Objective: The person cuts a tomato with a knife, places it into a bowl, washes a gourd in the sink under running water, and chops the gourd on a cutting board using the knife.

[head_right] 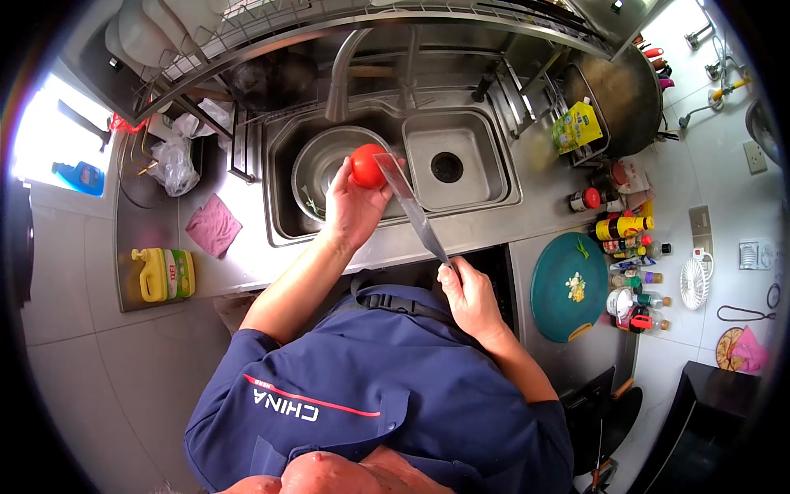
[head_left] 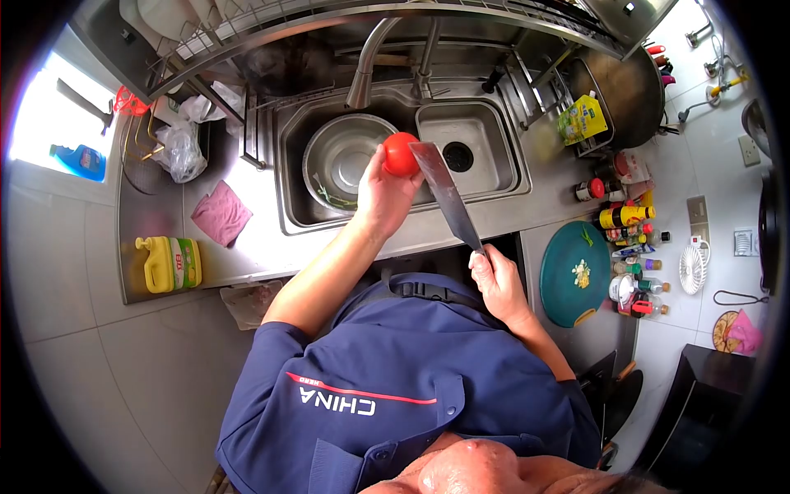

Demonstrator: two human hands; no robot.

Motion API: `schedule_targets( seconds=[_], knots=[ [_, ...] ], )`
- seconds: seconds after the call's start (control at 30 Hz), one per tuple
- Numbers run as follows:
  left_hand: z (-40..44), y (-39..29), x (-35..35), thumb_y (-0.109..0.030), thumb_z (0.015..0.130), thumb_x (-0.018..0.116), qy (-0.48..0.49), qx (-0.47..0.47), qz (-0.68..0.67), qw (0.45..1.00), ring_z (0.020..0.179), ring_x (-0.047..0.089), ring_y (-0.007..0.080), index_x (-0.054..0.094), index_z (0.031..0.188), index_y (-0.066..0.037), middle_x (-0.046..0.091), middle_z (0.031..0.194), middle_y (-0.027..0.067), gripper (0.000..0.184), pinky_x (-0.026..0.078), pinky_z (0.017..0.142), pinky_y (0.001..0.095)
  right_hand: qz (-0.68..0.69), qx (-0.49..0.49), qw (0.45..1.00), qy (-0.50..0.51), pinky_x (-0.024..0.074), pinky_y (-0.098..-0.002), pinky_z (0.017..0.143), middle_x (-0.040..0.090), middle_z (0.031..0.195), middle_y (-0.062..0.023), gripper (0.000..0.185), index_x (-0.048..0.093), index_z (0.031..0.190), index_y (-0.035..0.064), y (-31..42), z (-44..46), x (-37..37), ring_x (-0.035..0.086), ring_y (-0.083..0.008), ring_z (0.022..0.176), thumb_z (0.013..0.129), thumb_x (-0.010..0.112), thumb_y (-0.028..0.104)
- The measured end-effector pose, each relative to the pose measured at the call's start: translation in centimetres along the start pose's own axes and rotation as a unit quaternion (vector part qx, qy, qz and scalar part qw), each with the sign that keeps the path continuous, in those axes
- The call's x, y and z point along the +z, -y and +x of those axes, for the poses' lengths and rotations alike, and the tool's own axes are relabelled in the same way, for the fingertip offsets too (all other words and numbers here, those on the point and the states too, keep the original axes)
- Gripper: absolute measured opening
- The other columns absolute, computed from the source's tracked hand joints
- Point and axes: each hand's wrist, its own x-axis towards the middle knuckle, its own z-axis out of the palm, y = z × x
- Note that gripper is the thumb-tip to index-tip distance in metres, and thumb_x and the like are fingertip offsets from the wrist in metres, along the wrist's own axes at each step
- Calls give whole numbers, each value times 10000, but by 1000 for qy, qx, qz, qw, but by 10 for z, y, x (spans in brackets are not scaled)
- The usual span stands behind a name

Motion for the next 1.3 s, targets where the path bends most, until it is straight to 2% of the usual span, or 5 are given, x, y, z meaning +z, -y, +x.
schedule_targets(
  seconds=[0.37,0.53,0.63,0.87,1.3],
  knots=[
    [-5,5,8,-363,1060,465,17,-11,11,1000,1322,504,315,516,1343,-15,574,1371,145,452,343,1181,446,28,8,1000,-1,442,-332,564,536,631,-97,396,568,930,-11,-2,1,3,530,-205,551,1070,507,354],
    [-12,10,16,-334,1083,387,19,-22,27,999,1351,466,269,451,1382,-20,521,1414,129,438,308,1203,445,33,4,999,-7,440,-332,561,535,625,-98,397,569,923,-10,0,3,4,529,-205,546,1070,506,354],
    [-11,10,11,-349,1075,419,43,-32,27,998,1338,498,255,497,1389,-36,557,1414,112,450,350,1170,435,32,3,999,-9,441,-334,560,536,620,-100,400,567,916,-9,0,2,4,534,-207,543,1070,506,355],
    [-16,17,14,-348,1076,417,22,-33,46,998,1339,496,243,484,1401,-36,551,1419,111,455,350,1169,431,36,-4,999,-22,444,-340,560,538,617,-103,410,559,900,-4,2,5,5,541,-217,541,1070,501,365],
    [-15,14,12,-391,1067,437,84,-25,122,989,1314,507,241,477,1413,-54,559,1407,97,485,375,1120,446,53,-1,998,-16,423,-333,541,522,610,-79,410,551,893,4,5,3,0,513,-182,531,1076,488,365]
  ],
)
